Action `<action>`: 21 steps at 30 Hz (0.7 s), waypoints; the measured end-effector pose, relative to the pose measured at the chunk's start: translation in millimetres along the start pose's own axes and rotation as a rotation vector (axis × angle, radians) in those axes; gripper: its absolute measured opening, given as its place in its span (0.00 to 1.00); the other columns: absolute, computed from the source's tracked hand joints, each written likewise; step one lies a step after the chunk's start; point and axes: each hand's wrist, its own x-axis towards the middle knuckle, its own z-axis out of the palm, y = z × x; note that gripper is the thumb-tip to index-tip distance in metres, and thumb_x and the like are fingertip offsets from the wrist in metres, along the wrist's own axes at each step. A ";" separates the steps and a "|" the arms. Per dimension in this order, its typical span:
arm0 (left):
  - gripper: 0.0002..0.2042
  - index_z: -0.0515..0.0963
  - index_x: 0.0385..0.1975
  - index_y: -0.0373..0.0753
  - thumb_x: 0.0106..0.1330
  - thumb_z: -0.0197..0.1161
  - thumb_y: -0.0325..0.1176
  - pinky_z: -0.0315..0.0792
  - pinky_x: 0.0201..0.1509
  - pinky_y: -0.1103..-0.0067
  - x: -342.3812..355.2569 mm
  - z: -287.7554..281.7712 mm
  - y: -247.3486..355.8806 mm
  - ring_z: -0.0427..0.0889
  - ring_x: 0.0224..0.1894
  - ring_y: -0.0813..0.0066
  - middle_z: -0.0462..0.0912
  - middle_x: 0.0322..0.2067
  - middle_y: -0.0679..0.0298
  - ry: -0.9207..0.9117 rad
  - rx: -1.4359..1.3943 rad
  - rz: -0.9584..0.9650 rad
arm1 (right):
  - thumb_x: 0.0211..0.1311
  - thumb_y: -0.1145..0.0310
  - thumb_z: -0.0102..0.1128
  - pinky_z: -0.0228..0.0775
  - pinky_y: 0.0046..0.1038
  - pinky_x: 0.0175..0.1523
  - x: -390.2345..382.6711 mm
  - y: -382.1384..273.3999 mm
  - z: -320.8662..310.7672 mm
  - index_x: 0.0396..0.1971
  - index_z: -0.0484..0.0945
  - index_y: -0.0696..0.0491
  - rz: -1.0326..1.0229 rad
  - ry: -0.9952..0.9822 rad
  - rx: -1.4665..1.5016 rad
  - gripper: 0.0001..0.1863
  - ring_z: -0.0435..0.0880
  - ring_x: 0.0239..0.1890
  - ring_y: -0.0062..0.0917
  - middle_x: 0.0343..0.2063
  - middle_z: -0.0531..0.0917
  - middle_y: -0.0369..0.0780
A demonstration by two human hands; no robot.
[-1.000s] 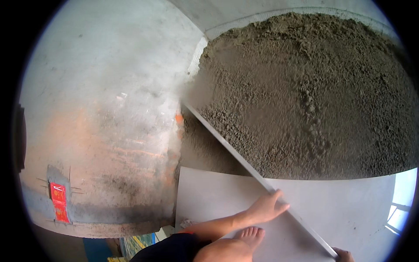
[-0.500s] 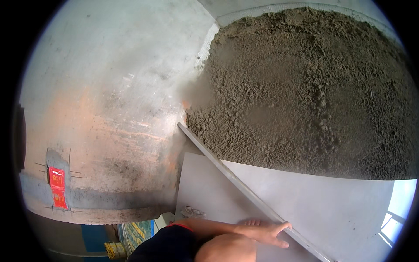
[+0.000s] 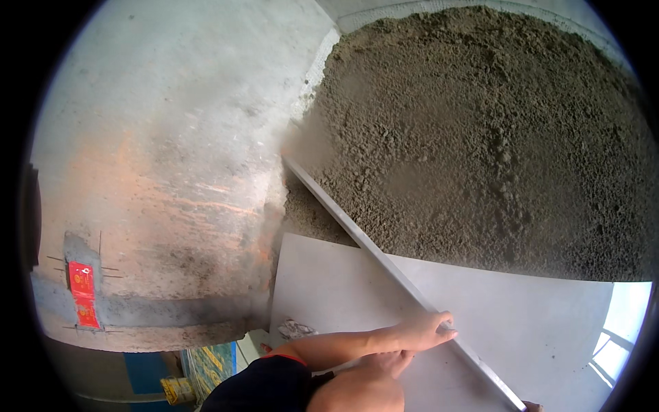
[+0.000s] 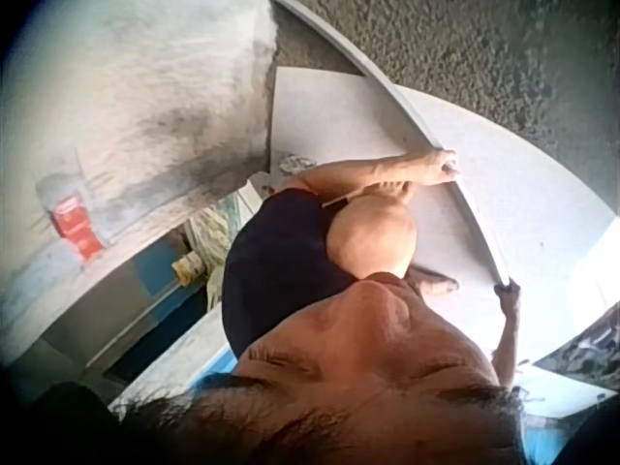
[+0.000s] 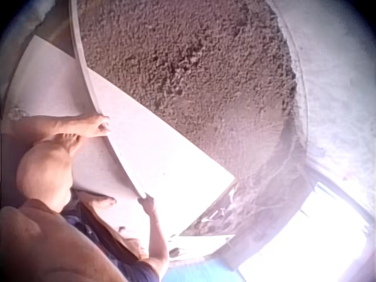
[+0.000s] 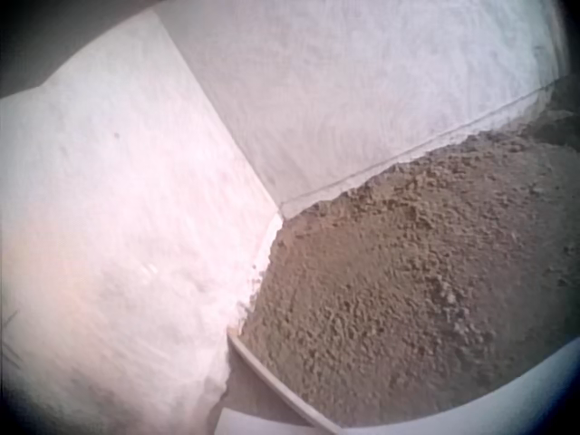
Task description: The person levels a sand and cement mixture on the floor using a long metal bar. They then apply mortar to the back of a large floor tile using a notched trowel and place spacers between the tiles.
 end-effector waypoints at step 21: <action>0.19 0.73 0.41 0.35 0.69 0.59 0.48 0.78 0.35 0.55 69.6 -110.2 1.2 0.85 0.31 0.43 0.84 0.25 0.46 0.605 0.388 0.014 | 0.50 0.61 0.67 0.72 0.40 0.34 27.5 -197.6 45.1 0.33 0.80 0.58 -0.189 0.234 -0.028 0.16 0.81 0.25 0.45 0.21 0.81 0.50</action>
